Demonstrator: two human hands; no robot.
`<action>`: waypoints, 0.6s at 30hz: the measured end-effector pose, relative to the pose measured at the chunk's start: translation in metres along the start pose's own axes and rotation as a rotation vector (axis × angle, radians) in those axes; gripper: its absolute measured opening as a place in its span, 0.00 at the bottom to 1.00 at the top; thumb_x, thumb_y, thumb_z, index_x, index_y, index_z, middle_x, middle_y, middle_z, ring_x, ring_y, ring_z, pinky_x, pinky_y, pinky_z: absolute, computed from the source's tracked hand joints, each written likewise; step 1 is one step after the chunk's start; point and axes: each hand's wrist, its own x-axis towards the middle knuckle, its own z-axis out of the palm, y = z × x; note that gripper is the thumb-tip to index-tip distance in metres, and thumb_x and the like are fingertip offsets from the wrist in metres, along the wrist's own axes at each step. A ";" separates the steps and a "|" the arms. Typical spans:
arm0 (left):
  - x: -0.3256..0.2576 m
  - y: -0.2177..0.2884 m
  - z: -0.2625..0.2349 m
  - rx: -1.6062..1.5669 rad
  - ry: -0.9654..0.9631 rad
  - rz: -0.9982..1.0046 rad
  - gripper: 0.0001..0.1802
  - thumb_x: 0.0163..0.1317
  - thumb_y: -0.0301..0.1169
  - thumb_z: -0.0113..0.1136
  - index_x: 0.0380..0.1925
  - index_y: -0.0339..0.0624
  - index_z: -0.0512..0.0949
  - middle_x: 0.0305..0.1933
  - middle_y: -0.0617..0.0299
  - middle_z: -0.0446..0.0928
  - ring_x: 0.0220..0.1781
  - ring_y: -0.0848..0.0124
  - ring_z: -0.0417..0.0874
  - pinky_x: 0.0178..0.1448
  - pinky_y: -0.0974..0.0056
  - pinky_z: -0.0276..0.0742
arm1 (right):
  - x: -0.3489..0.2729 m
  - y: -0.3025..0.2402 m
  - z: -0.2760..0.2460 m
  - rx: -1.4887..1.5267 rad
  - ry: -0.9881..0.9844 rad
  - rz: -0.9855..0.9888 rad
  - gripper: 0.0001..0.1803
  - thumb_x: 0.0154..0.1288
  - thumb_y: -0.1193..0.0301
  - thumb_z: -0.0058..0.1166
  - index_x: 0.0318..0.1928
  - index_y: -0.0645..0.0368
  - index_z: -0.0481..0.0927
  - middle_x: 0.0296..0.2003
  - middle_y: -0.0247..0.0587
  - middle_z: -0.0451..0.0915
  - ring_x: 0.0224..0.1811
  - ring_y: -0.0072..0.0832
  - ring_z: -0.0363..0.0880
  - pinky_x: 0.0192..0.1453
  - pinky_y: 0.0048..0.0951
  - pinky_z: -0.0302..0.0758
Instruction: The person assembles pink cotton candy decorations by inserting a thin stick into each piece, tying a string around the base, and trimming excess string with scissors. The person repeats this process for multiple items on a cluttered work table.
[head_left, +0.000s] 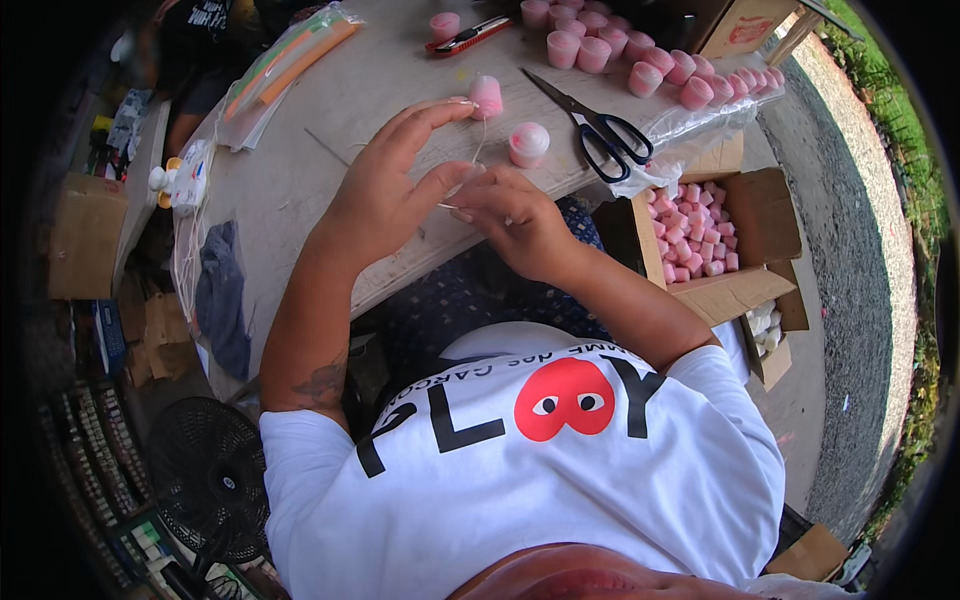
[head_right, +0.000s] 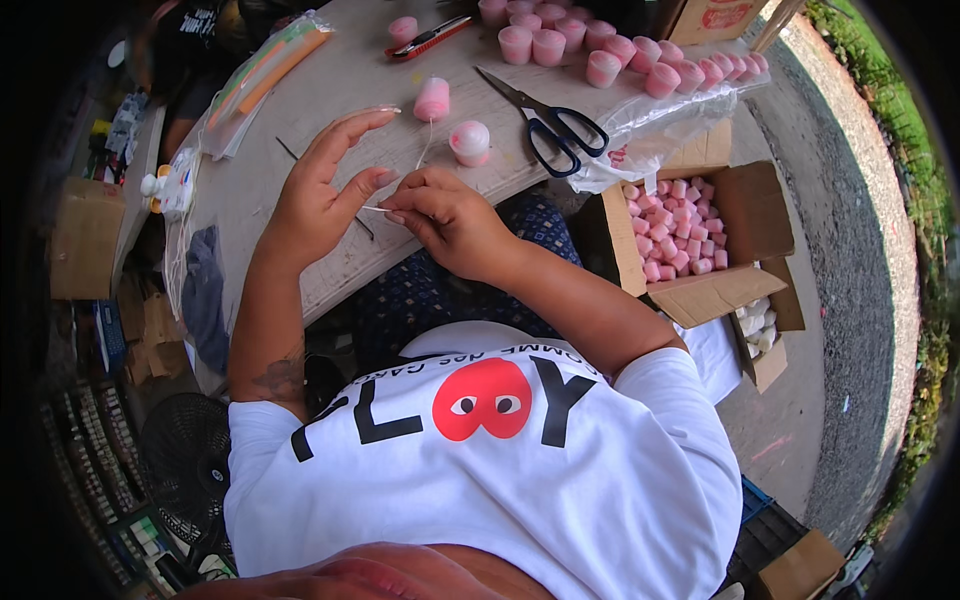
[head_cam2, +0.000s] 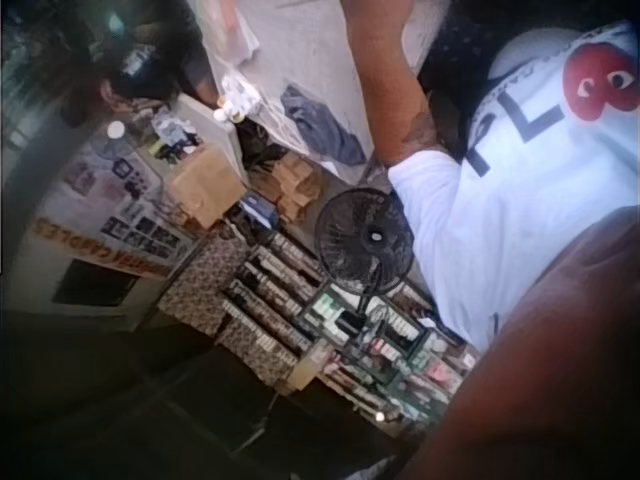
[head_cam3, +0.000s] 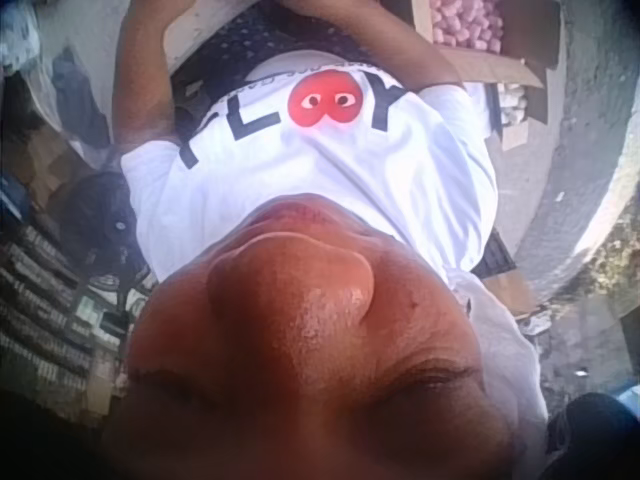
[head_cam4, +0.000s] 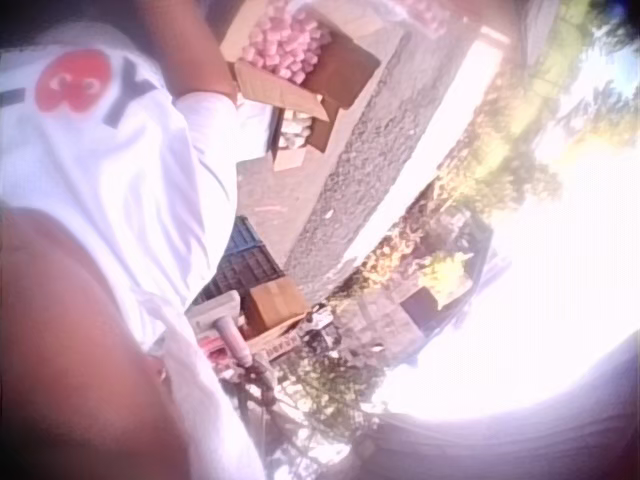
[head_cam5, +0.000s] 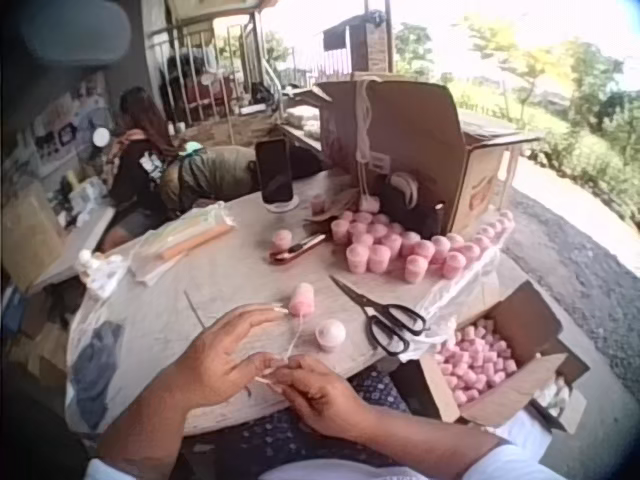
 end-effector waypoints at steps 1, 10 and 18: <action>0.015 -0.005 0.008 -0.017 -0.055 -0.024 0.24 0.57 0.29 0.65 0.54 0.37 0.73 0.61 0.53 0.72 0.62 0.59 0.73 0.66 0.59 0.66 | -0.001 -0.001 0.002 -0.020 -0.014 -0.015 0.11 0.56 0.82 0.59 0.40 0.59 0.82 0.37 0.41 0.78 0.40 0.37 0.78 0.45 0.32 0.75; 0.068 -0.032 0.045 0.293 -0.320 0.032 0.30 0.50 0.33 0.71 0.54 0.39 0.73 0.61 0.55 0.71 0.66 0.59 0.69 0.68 0.59 0.65 | -0.010 -0.003 -0.021 -0.091 -0.093 -0.071 0.15 0.53 0.87 0.58 0.42 0.61 0.81 0.37 0.42 0.80 0.42 0.38 0.80 0.46 0.32 0.76; -0.001 -0.044 0.010 -0.926 -0.030 -0.345 0.28 0.69 0.36 0.54 0.64 0.35 0.62 0.59 0.50 0.72 0.59 0.61 0.76 0.60 0.60 0.75 | 0.000 -0.011 -0.017 -0.074 0.019 0.042 0.11 0.57 0.82 0.60 0.42 0.60 0.82 0.31 0.42 0.79 0.34 0.35 0.78 0.39 0.30 0.74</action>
